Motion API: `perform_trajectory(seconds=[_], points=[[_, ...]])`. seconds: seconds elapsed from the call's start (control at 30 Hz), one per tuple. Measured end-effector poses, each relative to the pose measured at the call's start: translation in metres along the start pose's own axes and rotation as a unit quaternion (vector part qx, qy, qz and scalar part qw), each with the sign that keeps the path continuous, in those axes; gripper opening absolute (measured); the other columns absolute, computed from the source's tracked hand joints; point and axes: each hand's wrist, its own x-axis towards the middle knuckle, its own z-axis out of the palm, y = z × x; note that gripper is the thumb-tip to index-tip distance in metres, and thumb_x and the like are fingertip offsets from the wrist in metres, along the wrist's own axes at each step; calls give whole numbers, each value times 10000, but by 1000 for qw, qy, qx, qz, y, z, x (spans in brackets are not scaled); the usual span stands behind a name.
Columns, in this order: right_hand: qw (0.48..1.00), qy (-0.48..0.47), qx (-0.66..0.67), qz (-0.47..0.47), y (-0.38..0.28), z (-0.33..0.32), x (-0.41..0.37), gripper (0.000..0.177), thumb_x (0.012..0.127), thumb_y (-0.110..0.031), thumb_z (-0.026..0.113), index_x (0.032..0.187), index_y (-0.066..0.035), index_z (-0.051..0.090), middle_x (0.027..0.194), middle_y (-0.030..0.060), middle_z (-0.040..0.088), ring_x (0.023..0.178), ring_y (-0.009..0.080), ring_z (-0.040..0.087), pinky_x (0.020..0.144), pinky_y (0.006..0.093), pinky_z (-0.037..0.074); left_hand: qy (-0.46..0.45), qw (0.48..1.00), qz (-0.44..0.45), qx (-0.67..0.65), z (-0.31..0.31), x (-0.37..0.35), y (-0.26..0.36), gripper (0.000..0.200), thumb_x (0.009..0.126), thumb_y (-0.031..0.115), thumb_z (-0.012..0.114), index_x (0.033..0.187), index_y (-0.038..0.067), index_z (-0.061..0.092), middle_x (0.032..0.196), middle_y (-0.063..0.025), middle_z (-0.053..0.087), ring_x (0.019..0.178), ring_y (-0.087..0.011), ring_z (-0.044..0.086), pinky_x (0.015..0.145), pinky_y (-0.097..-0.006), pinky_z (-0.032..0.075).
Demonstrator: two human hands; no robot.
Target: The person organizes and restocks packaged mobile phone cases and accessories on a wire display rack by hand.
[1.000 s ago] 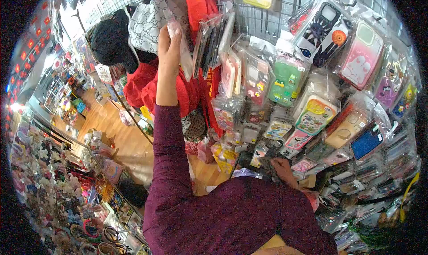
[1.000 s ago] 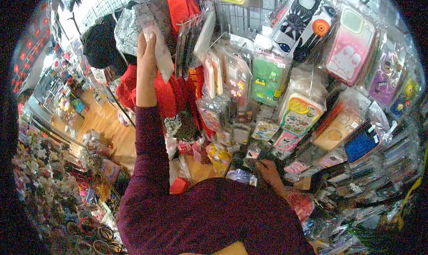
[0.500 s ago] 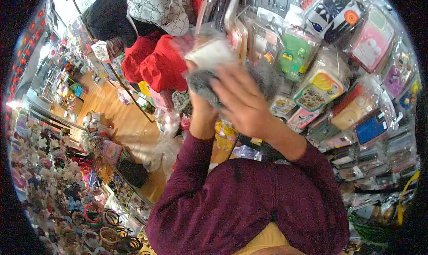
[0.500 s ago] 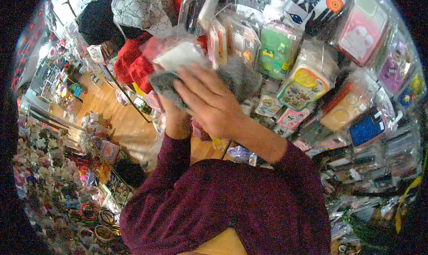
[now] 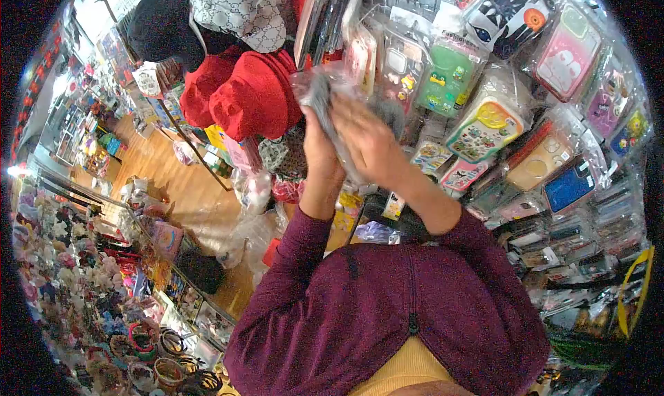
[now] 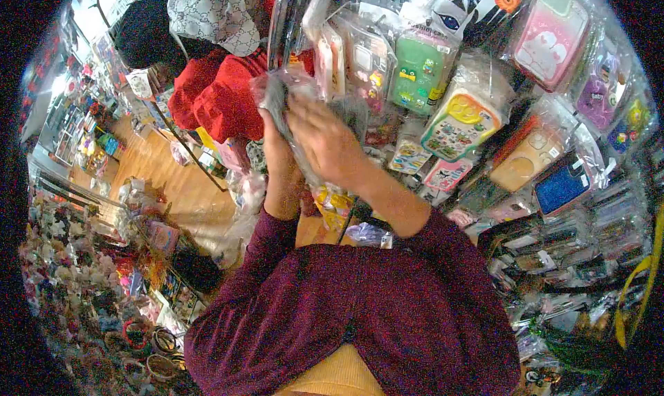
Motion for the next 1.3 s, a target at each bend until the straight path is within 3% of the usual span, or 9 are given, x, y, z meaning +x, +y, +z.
perform_trajectory(seconds=[0.17,0.3,0.47,0.57,0.63,0.83,0.87,1.17,1.3], points=[[995,-7,97,-5,-11,-16,-63,292,782,-78,456,1039,36,536,1104,212,511,1043,352,480,895,387,384,-27,994,-65,-87,7,9,16,531,890,453,339,1178,12,413,1093,-121,531,950,-245,546,823,-384,438],[915,212,100,330,-17,-65,-75,261,832,-103,425,1020,33,546,1054,155,553,952,248,528,812,307,407,-106,991,-79,9,-1,23,10,429,905,339,371,1155,-7,419,1043,-130,549,919,-237,568,816,-377,465],[780,400,303,373,14,-119,-30,332,892,-205,376,1096,22,507,1056,134,547,967,229,502,874,312,357,-223,968,-109,-35,24,10,-10,396,920,317,325,1168,22,415,1130,-119,502,991,-237,524,870,-391,417],[928,194,124,293,1,-102,5,356,895,-209,349,1164,-11,474,1189,163,477,1127,272,423,964,331,289,-206,804,138,541,59,-8,-17,408,933,298,253,1198,17,384,1152,-131,481,1049,-232,477,923,-381,361],[994,88,47,45,-7,-79,19,401,817,-92,411,1206,4,425,1284,181,377,1227,315,309,1014,383,218,-172,979,23,107,51,-15,-48,435,930,311,235,1253,31,321,1181,-136,448,1097,-234,433,951,-395,321],[994,7,104,15,-26,-72,5,449,779,-53,458,1215,35,401,1289,199,359,1237,344,279,1017,406,211,-117,950,-13,-290,28,22,-65,431,920,313,273,1266,57,303,1202,-101,416,1075,-217,442,930,-376,342],[994,3,108,24,-28,-69,0,453,775,-51,462,1215,37,399,1292,205,351,1239,347,274,1013,413,216,-269,917,18,-295,10,53,-62,422,915,320,286,1251,67,313,1188,-82,411,1066,-205,435,924,-357,345],[971,191,-55,130,-10,-71,-9,481,769,-118,491,1202,61,382,1225,236,394,1130,381,377,966,383,283,-282,937,191,71,106,24,-18,162,845,231,484,827,92,403,1027,-75,435,892,-128,427,830,-259,356],[966,116,66,223,3,-92,-8,341,794,-147,485,1078,41,464,1027,235,504,949,340,508,814,373,388,-253,938,189,143,113,12,-18,306,844,215,468,1059,1,426,1067,-103,439,927,-152,424,825,-266,336]])
